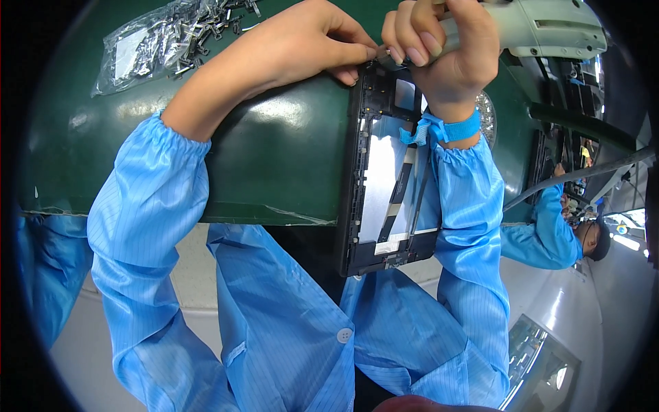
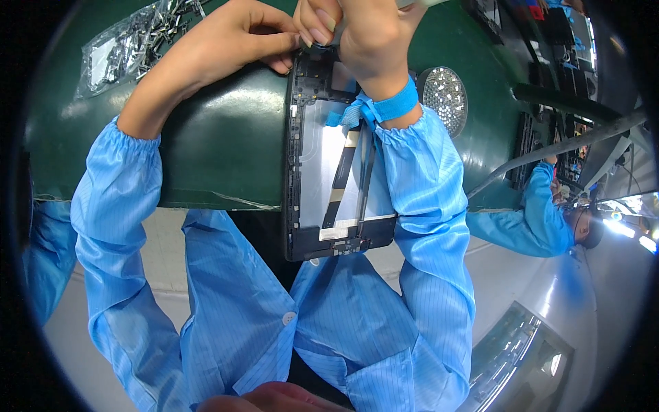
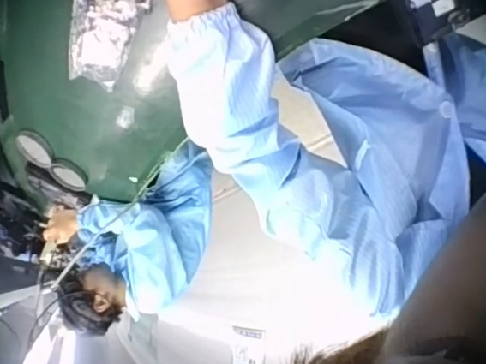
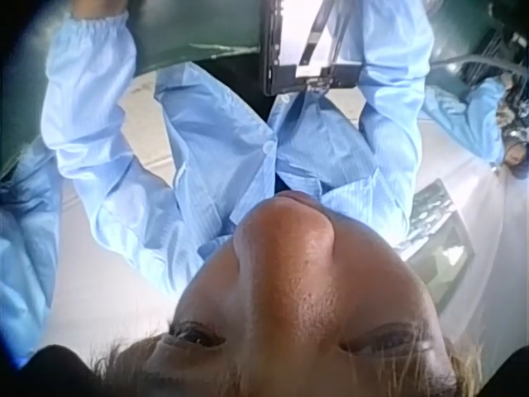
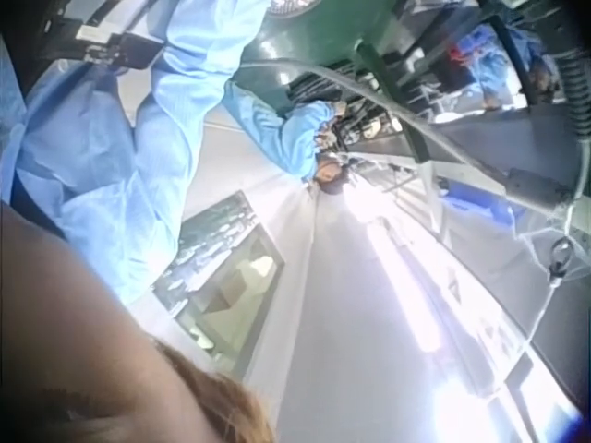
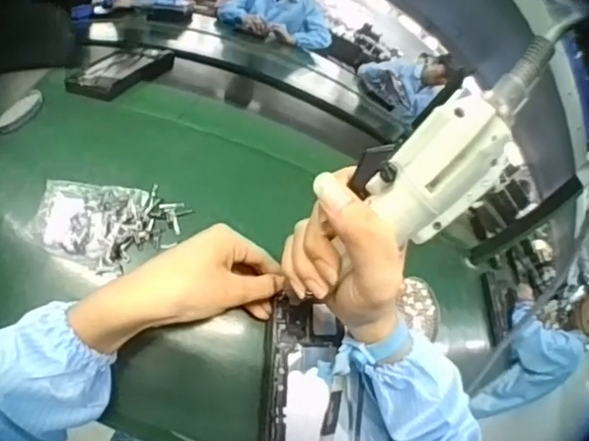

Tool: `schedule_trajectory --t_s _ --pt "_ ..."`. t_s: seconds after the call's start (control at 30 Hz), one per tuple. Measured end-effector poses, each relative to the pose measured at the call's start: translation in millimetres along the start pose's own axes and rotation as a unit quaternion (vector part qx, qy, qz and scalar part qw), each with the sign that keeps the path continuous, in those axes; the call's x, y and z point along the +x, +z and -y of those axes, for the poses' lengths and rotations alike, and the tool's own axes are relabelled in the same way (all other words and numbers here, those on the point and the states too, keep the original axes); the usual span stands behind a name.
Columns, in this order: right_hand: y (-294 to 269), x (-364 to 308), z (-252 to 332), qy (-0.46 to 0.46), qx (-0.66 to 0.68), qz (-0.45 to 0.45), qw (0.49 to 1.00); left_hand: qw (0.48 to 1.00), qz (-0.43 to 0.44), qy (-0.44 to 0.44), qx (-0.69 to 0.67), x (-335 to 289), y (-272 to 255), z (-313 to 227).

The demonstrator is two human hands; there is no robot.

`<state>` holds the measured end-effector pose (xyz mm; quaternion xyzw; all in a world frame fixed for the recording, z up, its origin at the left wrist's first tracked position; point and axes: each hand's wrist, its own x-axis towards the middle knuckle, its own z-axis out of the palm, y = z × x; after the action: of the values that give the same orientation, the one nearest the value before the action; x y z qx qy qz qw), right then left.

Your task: The person secures internal ribbon cables and plastic trays within a tablet chassis by driving screws into place with an electric power screwdriver.

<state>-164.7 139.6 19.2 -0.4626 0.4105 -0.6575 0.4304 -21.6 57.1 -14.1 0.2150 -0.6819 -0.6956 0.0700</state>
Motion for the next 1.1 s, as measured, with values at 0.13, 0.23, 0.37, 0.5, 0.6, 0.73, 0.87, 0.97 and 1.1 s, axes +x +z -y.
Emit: schedule_trajectory --t_s 0.13,0.23,0.37,0.5,0.6,0.73,0.87,0.97,1.1 --pt "0.2 0.8 -3.1 -0.016 0.017 -0.005 1.0 0.996 -0.069 0.048 0.017 -7.0 2.2 -6.0" --pt "2.4 -2.0 0.1 -0.029 0.003 -0.013 0.999 0.866 -0.36 0.233 0.257 -24.0 13.8 -33.4" --pt "8.1 -5.5 6.1 -0.022 -0.001 -0.066 0.998 0.888 -0.284 0.191 0.307 -91.4 72.2 -20.6" --pt "2.1 -6.3 7.9 -0.058 0.0 -0.003 0.998 0.865 -0.106 0.209 0.443 -141.1 146.9 -9.4" --pt "-11.1 -7.7 11.4 -0.068 -0.002 -0.025 0.997 0.853 -0.112 0.215 0.463 -137.9 170.3 28.3" --pt "-57.4 -21.9 25.4 -0.067 0.025 -0.056 0.996 0.829 -0.117 0.211 0.504 -136.3 172.2 27.8" --pt "-92.8 -45.4 63.4 -0.005 0.034 -0.253 0.967 0.775 -0.133 0.224 0.576 -108.2 142.6 25.7" --pt "-138.6 -59.4 72.3 -0.123 0.017 -0.251 0.96 0.749 -0.158 0.227 0.602 -66.2 114.0 17.3" --pt "-171.6 -77.9 82.3 -0.152 0.024 -0.249 0.956 0.71 -0.212 0.288 0.607 16.0 67.6 10.9"
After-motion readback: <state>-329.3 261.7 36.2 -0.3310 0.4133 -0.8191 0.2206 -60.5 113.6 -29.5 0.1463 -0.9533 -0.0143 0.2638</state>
